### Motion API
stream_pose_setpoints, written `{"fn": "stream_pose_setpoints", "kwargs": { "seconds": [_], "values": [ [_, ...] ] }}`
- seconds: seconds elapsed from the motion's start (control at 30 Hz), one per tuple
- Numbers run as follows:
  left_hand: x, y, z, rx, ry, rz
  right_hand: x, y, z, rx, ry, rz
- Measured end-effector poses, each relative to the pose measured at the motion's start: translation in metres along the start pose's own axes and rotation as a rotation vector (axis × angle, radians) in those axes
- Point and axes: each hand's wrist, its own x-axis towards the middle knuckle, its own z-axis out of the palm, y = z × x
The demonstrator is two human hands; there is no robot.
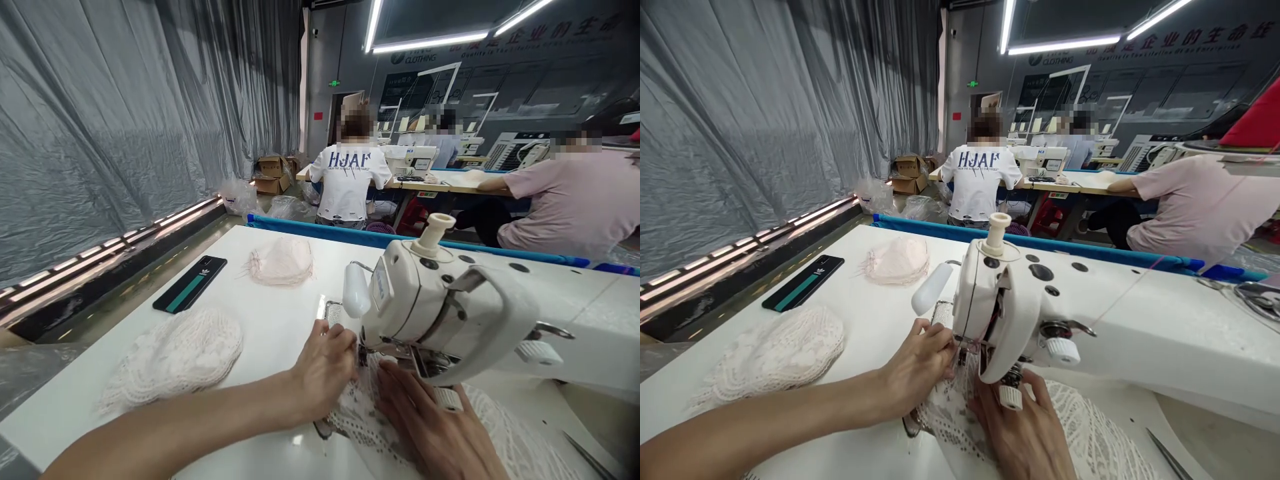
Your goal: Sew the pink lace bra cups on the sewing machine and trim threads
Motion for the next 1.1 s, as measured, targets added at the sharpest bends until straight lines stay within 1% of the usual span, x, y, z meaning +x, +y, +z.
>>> {"fn": "stream_pose_setpoints", "kwargs": {
  "seconds": [0.1, 0.17, 0.23, 0.3, 0.37, 0.4, 0.47, 0.57, 0.67, 0.73, 0.87, 0.93, 1.0, 1.1],
  "values": [
    [0.003, -0.005, 0.001, -0.002, 0.008, -0.01, 0.0, 0.002, 0.0, 0.051, 0.004, 0.017],
    [0.0, -0.005, -0.002, -0.007, 0.016, -0.019, -0.002, -0.001, -0.005, 0.112, -0.041, 0.027],
    [-0.008, -0.002, -0.008, -0.035, 0.027, -0.004, -0.007, -0.007, -0.011, 0.225, -0.073, 0.032],
    [-0.02, 0.003, -0.017, -0.105, 0.042, 0.07, -0.012, -0.017, -0.015, 0.369, -0.039, 0.05],
    [-0.031, 0.009, -0.025, -0.163, 0.064, 0.174, -0.015, -0.028, -0.017, 0.494, 0.046, 0.082],
    [-0.037, 0.012, -0.027, -0.17, 0.079, 0.222, -0.015, -0.033, -0.017, 0.536, 0.081, 0.101],
    [-0.044, 0.016, -0.029, -0.15, 0.1, 0.279, -0.013, -0.039, -0.016, 0.594, 0.109, 0.132],
    [-0.049, 0.015, -0.026, -0.136, 0.086, 0.291, -0.006, -0.04, -0.019, 0.614, 0.06, 0.149],
    [-0.049, 0.013, -0.023, -0.119, 0.065, 0.303, 0.0, -0.035, -0.024, 0.629, 0.027, 0.133],
    [-0.048, 0.014, -0.022, -0.103, 0.091, 0.299, 0.003, -0.033, -0.027, 0.66, 0.035, 0.133],
    [-0.044, 0.016, -0.019, -0.099, 0.177, 0.221, 0.003, -0.033, -0.026, 0.668, 0.023, 0.166],
    [-0.042, 0.016, -0.018, -0.098, 0.2, 0.217, 0.003, -0.033, -0.025, 0.671, 0.03, 0.177],
    [-0.041, 0.014, -0.017, -0.09, 0.197, 0.221, 0.002, -0.032, -0.025, 0.674, 0.015, 0.161],
    [-0.042, 0.011, -0.017, -0.053, 0.168, 0.236, 0.001, -0.03, -0.026, 0.653, -0.045, 0.107]
  ]
}}
